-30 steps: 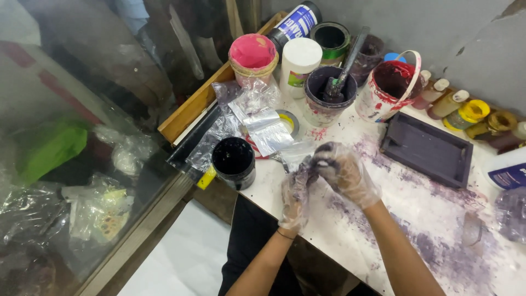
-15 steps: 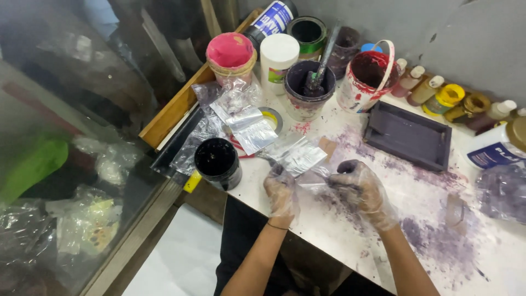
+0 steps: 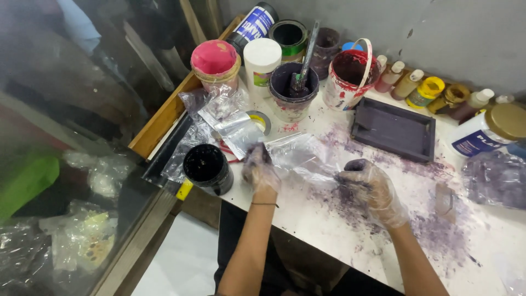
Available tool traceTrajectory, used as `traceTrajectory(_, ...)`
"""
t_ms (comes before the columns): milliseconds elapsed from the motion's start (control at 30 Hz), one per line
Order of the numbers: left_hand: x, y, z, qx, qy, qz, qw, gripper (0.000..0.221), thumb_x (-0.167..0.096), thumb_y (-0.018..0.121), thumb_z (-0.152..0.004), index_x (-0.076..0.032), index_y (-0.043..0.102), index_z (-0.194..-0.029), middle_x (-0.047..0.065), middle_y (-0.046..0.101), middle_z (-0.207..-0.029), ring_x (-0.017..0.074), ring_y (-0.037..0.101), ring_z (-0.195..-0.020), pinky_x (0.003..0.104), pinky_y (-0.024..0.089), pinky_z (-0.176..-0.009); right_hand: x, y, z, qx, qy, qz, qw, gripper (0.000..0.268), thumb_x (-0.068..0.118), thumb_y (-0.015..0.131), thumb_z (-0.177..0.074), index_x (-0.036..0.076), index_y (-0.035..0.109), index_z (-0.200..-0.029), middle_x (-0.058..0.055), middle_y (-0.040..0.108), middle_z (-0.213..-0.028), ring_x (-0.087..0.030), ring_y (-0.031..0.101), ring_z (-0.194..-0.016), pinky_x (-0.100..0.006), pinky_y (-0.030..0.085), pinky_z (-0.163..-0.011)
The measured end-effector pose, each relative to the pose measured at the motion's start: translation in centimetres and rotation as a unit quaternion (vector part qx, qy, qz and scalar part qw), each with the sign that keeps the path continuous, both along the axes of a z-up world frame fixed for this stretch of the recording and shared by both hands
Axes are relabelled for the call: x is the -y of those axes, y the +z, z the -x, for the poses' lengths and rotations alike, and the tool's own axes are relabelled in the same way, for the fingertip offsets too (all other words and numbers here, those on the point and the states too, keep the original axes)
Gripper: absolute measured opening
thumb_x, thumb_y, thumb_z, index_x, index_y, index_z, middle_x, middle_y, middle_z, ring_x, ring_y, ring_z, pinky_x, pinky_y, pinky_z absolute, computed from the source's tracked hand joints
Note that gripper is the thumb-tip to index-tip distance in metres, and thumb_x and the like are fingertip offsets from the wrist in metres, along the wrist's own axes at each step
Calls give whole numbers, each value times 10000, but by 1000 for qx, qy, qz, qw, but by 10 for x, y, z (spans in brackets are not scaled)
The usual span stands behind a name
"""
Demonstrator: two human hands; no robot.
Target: Cleaning purple residue from a rectangular mold and then placing it into a protective sleeve or container.
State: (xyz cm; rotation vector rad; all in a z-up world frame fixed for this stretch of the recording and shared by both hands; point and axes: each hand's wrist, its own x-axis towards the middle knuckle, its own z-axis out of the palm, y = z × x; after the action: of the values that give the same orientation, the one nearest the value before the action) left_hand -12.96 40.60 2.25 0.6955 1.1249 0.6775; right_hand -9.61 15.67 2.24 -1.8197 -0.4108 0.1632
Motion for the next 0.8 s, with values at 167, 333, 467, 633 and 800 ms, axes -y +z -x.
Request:
traceTrajectory(167,-44,-81,-14,363,-9,-49,931,118,-1,628,-902,9,659,-1015,213,737,-1009,304,744,-976,378,645,-861,54,-63,-16,167,25,62,984,298,52,816,-750,186,857,-1013,-142,755,-1048,-303,728,-957,-402,576,-846)
traceTrajectory(333,46,57,25,83,-18,-266,960,332,-35,708,-860,-57,697,-1191,141,730,-1025,189,673,-860,281,571,-770,74,-65,-32,134,41,69,988,299,90,864,-710,127,834,-1005,-178,738,-1109,-354,722,-985,-430,583,-847)
traceTrajectory(467,89,35,30,301,-350,-250,851,364,150,760,-727,53,640,-1056,183,672,-1058,270,693,-1020,301,613,-829,67,-46,-15,109,55,50,991,274,49,837,-730,78,829,-1003,-248,710,-1144,-406,702,-1026,-476,578,-840)
traceTrajectory(633,101,-13,10,-153,-610,-708,321,618,-360,496,-975,-318,352,-1574,26,446,-1594,326,363,-1497,605,219,-1225,73,-14,-10,116,42,128,984,298,-5,744,-775,95,823,-1044,-280,680,-1195,-465,685,-1037,-491,585,-830)
traceTrajectory(800,95,12,9,-202,-617,-707,279,609,-369,439,-996,-326,315,-1590,31,382,-1624,345,305,-1512,625,164,-1215,112,-39,-27,98,8,129,987,341,-33,725,-780,129,825,-1063,-292,686,-1188,-427,720,-967,-449,599,-777)
